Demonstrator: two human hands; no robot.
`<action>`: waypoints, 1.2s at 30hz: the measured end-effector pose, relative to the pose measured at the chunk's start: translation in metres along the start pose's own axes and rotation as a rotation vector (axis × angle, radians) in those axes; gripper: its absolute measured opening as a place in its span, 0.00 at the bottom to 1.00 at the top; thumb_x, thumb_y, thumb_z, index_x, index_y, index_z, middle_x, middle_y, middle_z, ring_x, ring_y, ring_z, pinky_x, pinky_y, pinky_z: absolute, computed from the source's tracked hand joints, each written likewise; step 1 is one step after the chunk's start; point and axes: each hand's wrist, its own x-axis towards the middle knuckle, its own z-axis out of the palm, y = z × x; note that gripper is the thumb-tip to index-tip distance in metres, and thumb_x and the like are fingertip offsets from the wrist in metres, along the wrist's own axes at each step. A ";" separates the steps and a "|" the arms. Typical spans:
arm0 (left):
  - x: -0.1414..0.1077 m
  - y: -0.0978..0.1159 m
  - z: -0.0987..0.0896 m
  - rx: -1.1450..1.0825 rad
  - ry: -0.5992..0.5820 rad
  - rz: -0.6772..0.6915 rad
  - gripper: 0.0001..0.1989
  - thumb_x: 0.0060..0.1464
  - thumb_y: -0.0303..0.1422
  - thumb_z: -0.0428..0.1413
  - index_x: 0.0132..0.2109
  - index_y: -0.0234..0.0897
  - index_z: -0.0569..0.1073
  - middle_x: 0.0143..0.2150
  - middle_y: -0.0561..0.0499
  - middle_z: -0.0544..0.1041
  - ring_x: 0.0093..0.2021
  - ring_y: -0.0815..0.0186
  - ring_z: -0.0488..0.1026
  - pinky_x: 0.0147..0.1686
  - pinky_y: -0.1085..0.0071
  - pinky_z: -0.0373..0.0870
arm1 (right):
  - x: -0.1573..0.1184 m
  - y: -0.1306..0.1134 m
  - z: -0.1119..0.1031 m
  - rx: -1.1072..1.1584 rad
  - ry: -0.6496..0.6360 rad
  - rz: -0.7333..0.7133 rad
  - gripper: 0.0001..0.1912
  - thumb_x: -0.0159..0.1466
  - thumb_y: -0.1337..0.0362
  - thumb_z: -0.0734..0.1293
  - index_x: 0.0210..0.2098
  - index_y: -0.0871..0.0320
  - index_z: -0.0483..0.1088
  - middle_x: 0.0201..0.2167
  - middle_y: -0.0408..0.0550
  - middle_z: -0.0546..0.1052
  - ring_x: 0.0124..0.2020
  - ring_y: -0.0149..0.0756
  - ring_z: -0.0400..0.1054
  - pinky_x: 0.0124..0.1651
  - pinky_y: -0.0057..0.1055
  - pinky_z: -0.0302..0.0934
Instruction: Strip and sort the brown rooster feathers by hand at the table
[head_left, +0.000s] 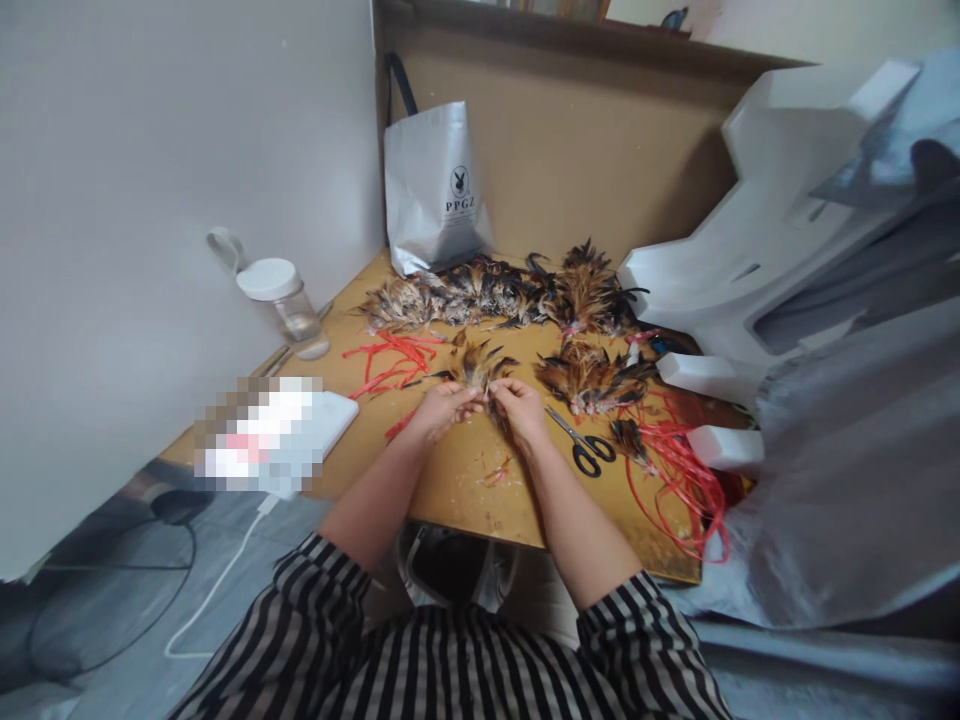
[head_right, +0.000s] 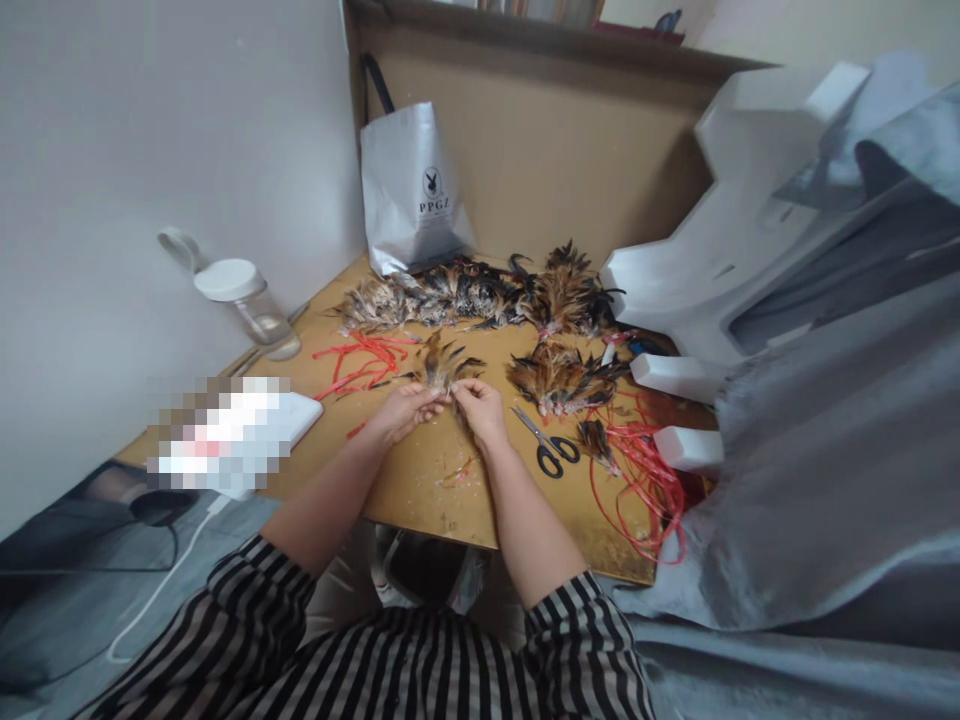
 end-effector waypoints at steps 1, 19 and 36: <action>0.000 0.000 0.001 -0.002 -0.012 -0.011 0.12 0.42 0.34 0.61 0.33 0.28 0.74 0.31 0.44 0.77 0.23 0.75 0.69 0.20 0.80 0.60 | 0.000 0.001 0.001 0.009 0.014 -0.007 0.13 0.46 0.56 0.69 0.24 0.60 0.69 0.14 0.37 0.65 0.15 0.23 0.52 0.20 0.23 0.47; 0.003 -0.004 0.002 0.095 -0.022 0.052 0.13 0.41 0.37 0.61 0.26 0.29 0.72 0.19 0.50 0.71 0.17 0.76 0.63 0.19 0.78 0.57 | -0.002 0.007 0.007 -0.005 0.025 -0.019 0.15 0.47 0.54 0.69 0.27 0.60 0.70 0.18 0.40 0.68 0.17 0.25 0.55 0.22 0.24 0.50; 0.006 -0.007 -0.002 0.257 -0.013 0.099 0.16 0.41 0.42 0.59 0.26 0.30 0.72 0.19 0.51 0.70 0.17 0.75 0.63 0.20 0.76 0.57 | 0.005 0.006 -0.004 -0.033 -0.016 0.002 0.15 0.45 0.54 0.70 0.25 0.59 0.71 0.14 0.38 0.67 0.16 0.25 0.54 0.20 0.24 0.47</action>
